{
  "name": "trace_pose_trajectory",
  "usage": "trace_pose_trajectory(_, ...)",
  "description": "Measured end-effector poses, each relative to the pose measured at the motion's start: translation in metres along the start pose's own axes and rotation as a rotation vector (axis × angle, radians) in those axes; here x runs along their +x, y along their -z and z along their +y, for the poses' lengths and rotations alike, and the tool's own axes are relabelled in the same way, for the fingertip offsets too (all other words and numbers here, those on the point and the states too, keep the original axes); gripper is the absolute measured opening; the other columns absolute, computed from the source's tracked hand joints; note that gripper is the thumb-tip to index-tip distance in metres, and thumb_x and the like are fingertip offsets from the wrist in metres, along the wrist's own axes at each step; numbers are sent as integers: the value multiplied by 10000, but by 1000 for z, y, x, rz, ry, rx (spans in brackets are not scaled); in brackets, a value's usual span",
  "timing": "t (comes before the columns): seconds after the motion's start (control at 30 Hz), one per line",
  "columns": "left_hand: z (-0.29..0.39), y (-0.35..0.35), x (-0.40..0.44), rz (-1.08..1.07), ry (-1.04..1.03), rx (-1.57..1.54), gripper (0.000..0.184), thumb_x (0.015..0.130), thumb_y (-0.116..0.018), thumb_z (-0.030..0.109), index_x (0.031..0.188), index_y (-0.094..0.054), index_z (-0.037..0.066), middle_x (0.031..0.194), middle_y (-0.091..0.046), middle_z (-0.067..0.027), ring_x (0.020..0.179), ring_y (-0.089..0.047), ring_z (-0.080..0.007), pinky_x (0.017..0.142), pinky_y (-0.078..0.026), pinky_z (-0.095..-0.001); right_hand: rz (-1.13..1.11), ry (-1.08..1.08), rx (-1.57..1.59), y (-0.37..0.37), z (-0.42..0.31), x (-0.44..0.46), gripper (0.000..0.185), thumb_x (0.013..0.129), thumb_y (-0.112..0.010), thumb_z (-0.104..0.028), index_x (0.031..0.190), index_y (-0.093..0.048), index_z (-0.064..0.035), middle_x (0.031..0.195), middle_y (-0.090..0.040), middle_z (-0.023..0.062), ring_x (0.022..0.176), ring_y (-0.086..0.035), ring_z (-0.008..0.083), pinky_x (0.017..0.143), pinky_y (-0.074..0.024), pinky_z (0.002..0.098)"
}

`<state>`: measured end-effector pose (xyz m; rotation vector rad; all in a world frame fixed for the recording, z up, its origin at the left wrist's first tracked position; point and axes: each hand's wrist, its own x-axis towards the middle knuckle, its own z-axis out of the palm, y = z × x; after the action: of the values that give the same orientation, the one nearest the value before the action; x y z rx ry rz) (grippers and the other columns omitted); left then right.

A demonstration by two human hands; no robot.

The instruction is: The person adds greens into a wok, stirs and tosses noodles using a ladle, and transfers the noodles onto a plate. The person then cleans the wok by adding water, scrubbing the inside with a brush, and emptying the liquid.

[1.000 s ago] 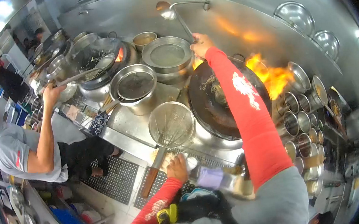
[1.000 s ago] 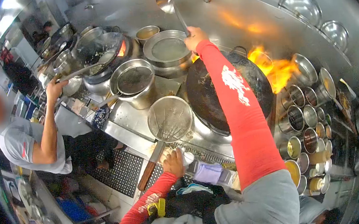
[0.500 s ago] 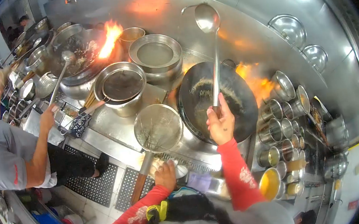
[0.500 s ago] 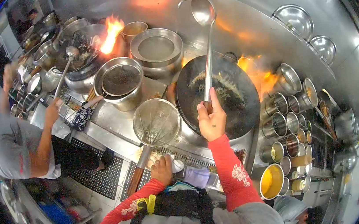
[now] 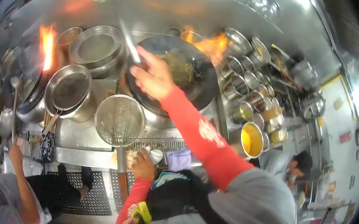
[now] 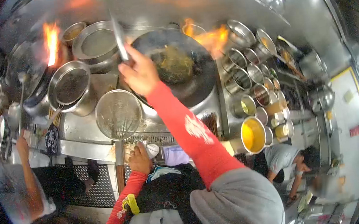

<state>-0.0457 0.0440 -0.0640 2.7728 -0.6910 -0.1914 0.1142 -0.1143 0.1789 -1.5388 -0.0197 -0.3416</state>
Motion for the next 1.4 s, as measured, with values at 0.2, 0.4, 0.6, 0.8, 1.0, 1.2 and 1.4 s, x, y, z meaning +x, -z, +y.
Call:
trace_pose_trajectory(0.2,-20,28,-5,-40,45,-273,830,714,-704,331,1331,-339,-87,1087,-557,-268,942,-586,-416,801,-502,-448,196,277,-572,21,12,-49,594,836,-631,-61,1388,-417,-19,923,-646,132,687,-586,131,651,-497,268)
trace_pose_trajectory(0.4,-27,62,-7,-101,97,-314,855,753,-695,427,1344,-338,-78,1141,-550,-266,1024,-579,-390,837,-492,-451,215,158,-350,25,21,-57,576,854,-598,-38,1399,-413,-32,879,-640,62,634,-547,77,590,-476,236)
trace_pose_trajectory(0.6,-23,-5,-7,73,-14,84,621,767,-598,266,1292,-444,-28,995,-563,-160,949,-587,-317,687,-494,-434,67,-13,-120,2,-15,-51,584,864,-585,-17,1411,-380,-16,808,-593,21,551,-497,52,459,-424,219)
trace_pose_trajectory(0.8,-17,-12,-8,68,8,89,695,705,-685,267,1276,-423,-30,1036,-551,-168,925,-589,-337,713,-506,-467,-13,-96,87,0,-25,28,653,841,-600,-26,1424,-311,25,831,-579,62,519,-500,85,405,-410,246)
trace_pose_trajectory(1.0,-12,-6,-11,84,52,129,502,864,-486,213,1321,-435,12,1069,-561,-120,998,-569,-282,697,-489,-450,103,-58,3,-8,-16,-18,600,849,-595,-31,1404,-369,-9,833,-582,60,532,-506,94,410,-397,245)
trace_pose_trajectory(1.2,-5,1,-17,34,88,149,521,848,-512,212,1330,-431,31,1108,-551,-107,1058,-539,-285,765,-449,-473,208,135,-357,36,17,-70,624,849,-594,-36,1428,-365,-61,653,-474,-30,560,-406,43,554,-384,194)
trace_pose_trajectory(1.4,3,-7,-18,107,112,203,510,846,-509,208,1321,-438,39,1109,-553,-107,1019,-563,-268,752,-451,-461,192,157,-496,78,35,-57,654,839,-576,-28,1446,-333,-54,642,-532,-17,501,-474,54,469,-424,237)
